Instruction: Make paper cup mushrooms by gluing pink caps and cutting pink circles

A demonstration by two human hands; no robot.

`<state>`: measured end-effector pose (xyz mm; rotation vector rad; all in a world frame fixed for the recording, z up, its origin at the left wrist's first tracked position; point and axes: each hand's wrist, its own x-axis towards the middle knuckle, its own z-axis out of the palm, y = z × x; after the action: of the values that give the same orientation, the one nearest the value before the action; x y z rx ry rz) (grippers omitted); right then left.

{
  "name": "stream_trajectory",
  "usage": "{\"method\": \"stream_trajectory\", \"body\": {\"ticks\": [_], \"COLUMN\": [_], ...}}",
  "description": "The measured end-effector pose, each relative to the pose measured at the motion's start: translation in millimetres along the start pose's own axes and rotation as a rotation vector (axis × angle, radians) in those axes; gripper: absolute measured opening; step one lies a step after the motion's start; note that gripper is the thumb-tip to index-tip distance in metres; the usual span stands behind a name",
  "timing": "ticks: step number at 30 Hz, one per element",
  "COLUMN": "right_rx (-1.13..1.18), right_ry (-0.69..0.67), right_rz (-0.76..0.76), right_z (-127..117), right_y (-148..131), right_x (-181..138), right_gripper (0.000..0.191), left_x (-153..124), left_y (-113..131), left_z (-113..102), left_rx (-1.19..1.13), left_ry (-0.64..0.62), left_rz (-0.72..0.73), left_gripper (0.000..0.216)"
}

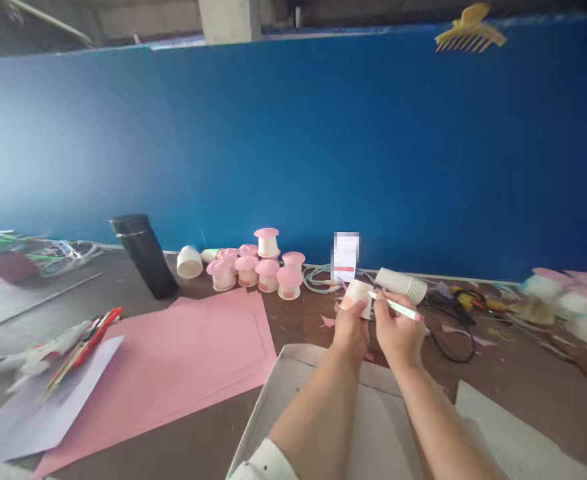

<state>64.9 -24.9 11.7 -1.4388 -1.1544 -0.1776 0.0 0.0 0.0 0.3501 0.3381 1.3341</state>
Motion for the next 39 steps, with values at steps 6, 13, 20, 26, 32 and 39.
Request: {"method": "stream_trajectory", "body": {"ticks": [6, 13, 20, 26, 32, 39], "right_rx": [-0.002, 0.04, 0.164, 0.389, 0.908, 1.11], "right_ry": [-0.007, -0.008, 0.02, 0.03, -0.195, -0.233], "right_rz": [-0.001, 0.037, 0.121, 0.447, 0.832, 1.02], "right_z": [1, -2, -5, 4, 15, 12], "right_y": [-1, -8, -17, 2, 18, 13], "right_x": [-1, -1, 0, 3, 1, 7], "right_gripper": [0.023, 0.02, 0.029, 0.039, 0.047, 0.058], "left_x": [0, 0, 1, -6, -15, -24], "left_y": [1, 2, 11, 16, 17, 8], "left_z": [-1, -1, -4, 1, 5, 14], "left_rx": [-0.006, -0.035, -0.168, -0.195, -0.203, -0.008], "left_ry": [-0.02, 0.005, 0.095, 0.006, -0.16, -0.332], "left_rz": [0.003, -0.031, -0.062, -0.151, -0.195, -0.191], "left_gripper": [0.046, 0.041, 0.034, 0.029, 0.03, 0.046]}}
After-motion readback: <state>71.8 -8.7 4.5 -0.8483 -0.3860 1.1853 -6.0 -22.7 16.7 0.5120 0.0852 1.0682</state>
